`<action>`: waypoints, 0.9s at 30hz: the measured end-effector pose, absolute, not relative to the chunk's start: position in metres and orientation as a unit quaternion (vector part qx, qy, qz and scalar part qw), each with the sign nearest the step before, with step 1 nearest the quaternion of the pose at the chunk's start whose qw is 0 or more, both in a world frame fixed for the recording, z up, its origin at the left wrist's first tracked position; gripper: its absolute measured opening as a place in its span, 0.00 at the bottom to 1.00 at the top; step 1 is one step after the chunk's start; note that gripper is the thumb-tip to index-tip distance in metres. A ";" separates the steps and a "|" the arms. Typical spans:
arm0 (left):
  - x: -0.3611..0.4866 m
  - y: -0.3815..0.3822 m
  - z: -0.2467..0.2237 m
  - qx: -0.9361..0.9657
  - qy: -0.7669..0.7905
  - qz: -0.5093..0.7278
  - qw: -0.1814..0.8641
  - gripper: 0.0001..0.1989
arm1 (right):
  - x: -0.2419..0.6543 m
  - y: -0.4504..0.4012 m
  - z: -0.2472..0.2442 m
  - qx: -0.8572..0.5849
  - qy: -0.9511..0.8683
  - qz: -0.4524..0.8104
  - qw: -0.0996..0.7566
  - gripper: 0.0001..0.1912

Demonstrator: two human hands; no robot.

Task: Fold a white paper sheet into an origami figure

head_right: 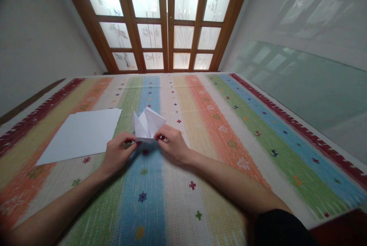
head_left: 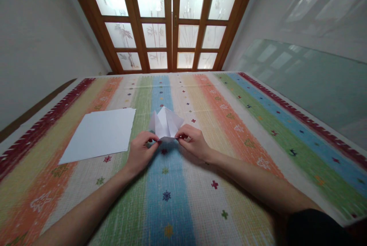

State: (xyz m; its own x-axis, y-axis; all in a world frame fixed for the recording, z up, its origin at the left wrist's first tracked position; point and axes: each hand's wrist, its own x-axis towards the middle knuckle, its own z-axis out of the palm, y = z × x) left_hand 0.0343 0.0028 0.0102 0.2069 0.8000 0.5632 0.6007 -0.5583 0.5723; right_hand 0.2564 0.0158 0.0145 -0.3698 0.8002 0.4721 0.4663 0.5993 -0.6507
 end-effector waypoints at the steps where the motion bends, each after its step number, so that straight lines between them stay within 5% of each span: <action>1: 0.035 0.003 0.011 0.774 0.448 0.437 0.097 0.05 | 0.258 0.016 0.014 -0.393 -0.803 0.198 0.402 0.09; 8: 0.033 0.000 0.005 0.833 0.356 0.413 -0.094 0.03 | 0.276 0.023 -0.005 -0.357 -0.846 0.116 0.379 0.11; 13: 0.021 0.002 -0.001 0.774 0.364 0.490 -0.168 0.26 | 0.295 0.023 -0.011 -0.308 -0.888 0.071 0.334 0.12; 19: 0.022 0.012 0.001 0.835 0.339 0.433 -0.034 0.37 | 0.316 0.018 -0.007 -0.364 -0.864 0.113 0.330 0.11; 24: 0.031 0.013 -0.001 0.931 0.262 0.233 0.102 0.35 | 0.324 0.020 0.000 -0.508 -0.719 0.126 0.458 0.09; 27: 0.039 0.012 -0.002 0.954 0.255 0.102 0.123 0.34 | 0.322 0.014 0.006 -0.506 -0.716 0.131 0.462 0.10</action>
